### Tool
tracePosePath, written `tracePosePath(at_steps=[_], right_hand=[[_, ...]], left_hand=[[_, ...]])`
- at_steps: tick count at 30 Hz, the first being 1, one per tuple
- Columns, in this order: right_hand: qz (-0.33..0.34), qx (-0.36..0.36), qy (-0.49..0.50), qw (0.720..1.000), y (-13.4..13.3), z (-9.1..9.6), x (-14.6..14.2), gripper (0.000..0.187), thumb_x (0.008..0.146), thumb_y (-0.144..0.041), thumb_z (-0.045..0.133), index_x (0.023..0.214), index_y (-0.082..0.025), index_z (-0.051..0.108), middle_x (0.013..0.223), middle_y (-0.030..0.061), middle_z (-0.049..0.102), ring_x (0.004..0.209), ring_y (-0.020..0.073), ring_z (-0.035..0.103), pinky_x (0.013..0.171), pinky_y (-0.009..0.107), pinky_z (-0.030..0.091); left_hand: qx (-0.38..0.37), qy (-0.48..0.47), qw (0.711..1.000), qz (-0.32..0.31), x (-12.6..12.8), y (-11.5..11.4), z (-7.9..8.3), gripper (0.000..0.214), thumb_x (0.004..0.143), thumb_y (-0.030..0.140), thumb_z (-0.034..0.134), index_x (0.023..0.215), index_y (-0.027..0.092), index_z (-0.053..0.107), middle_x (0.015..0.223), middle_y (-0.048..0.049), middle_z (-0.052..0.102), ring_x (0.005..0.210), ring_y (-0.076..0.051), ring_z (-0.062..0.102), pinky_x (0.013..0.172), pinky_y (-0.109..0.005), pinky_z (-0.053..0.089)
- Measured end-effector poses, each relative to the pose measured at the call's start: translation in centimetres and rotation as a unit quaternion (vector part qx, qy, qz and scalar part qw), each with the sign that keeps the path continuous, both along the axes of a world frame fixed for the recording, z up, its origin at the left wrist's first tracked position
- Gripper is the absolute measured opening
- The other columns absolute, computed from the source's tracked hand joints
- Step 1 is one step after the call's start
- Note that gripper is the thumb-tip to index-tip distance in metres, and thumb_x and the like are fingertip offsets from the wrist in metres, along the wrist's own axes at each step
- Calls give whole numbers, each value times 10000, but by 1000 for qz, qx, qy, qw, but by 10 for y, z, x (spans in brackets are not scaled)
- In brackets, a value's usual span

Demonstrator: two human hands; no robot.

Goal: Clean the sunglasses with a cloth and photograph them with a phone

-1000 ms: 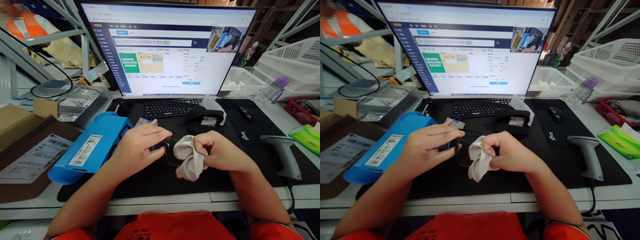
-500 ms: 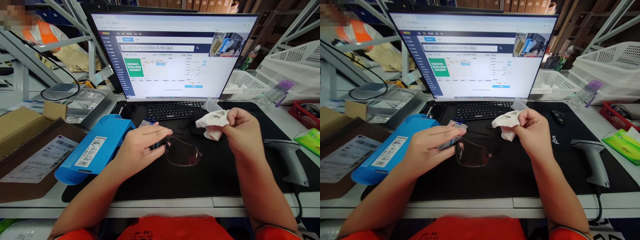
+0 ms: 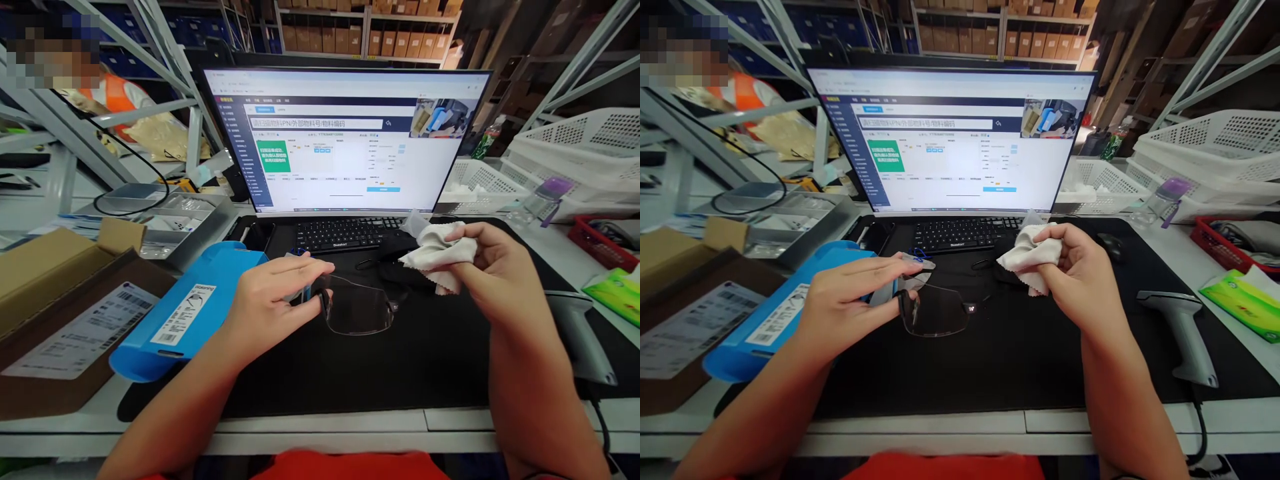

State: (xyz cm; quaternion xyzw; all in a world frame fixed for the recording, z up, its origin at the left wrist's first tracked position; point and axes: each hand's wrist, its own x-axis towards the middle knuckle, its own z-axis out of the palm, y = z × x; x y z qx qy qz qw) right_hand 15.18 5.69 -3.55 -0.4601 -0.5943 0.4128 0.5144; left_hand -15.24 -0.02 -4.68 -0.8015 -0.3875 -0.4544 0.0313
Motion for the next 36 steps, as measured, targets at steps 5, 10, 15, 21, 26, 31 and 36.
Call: tracePosePath(at_steps=[5, 10, 15, 21, 26, 31, 36], right_hand=[[31, 0, -16, 999, -5, -5, -16, 208, 790, -215, 752, 924, -240, 595, 717, -10, 675, 556, 165, 651, 458, 240, 491], [138, -44, 6, 989, -19, -4, -34, 268, 789, -250, 763, 995, -234, 593, 880, 23, 717, 772, 193, 711, 604, 248, 542], [299, -112, 18, 947, -32, 4, -29, 302, 868, -355, 736, 1106, -238, 592, 1070, 65, 717, 980, 225, 704, 826, 308, 559], [318, -85, -77, 941, -35, -4, -29, 201, 815, -168, 733, 934, -223, 581, 966, 29, 740, 882, 207, 704, 752, 273, 535], [336, -80, -109, 932, -30, -11, -36, 156, 804, -127, 701, 881, -216, 599, 902, 7, 749, 817, 184, 706, 683, 240, 505], [183, -5, -100, 978, -11, -8, -22, 124, 883, -175, 588, 981, -225, 645, 916, 24, 733, 860, 200, 701, 761, 291, 523], [-12, 174, -239, 955, 3, 0, 1, 208, 831, -185, 611, 932, -252, 780, 1223, 73, 655, 1160, 291, 609, 870, 367, 494]], left_hand=[[-11, 8, 1000, -4, 1, -1, 1, 241, 851, 169, 708, 1072, 247, 763, 1027, -4, 799, 955, -192, 763, 1000, -333, 601], [-16, 21, 999, -17, 2, -1, -1, 270, 843, 157, 715, 1094, 247, 758, 1039, -4, 797, 958, -187, 759, 1017, -330, 591], [-8, 59, 998, -8, 1, 1, -5, 284, 852, 157, 708, 1115, 260, 738, 1065, 7, 791, 975, -188, 753, 1039, -354, 585], [6, 100, 995, -25, 6, 3, -12, 322, 859, 123, 676, 1159, 240, 686, 1111, -14, 776, 982, -186, 748, 1067, -399, 570], [-4, 142, 989, -38, 11, 1, -13, 313, 877, 116, 644, 1178, 199, 657, 1113, -44, 771, 986, -180, 739, 1099, -427, 541], [24, 100, 995, -6, 5, 3, -12, 337, 872, 124, 677, 1193, 229, 669, 1132, -27, 773, 1004, -184, 743, 1079, -385, 558], [32, 63, 997, 19, -1, 4, -9, 330, 843, 119, 719, 1150, 240, 702, 1092, -4, 784, 981, -176, 750, 1054, -340, 570]])
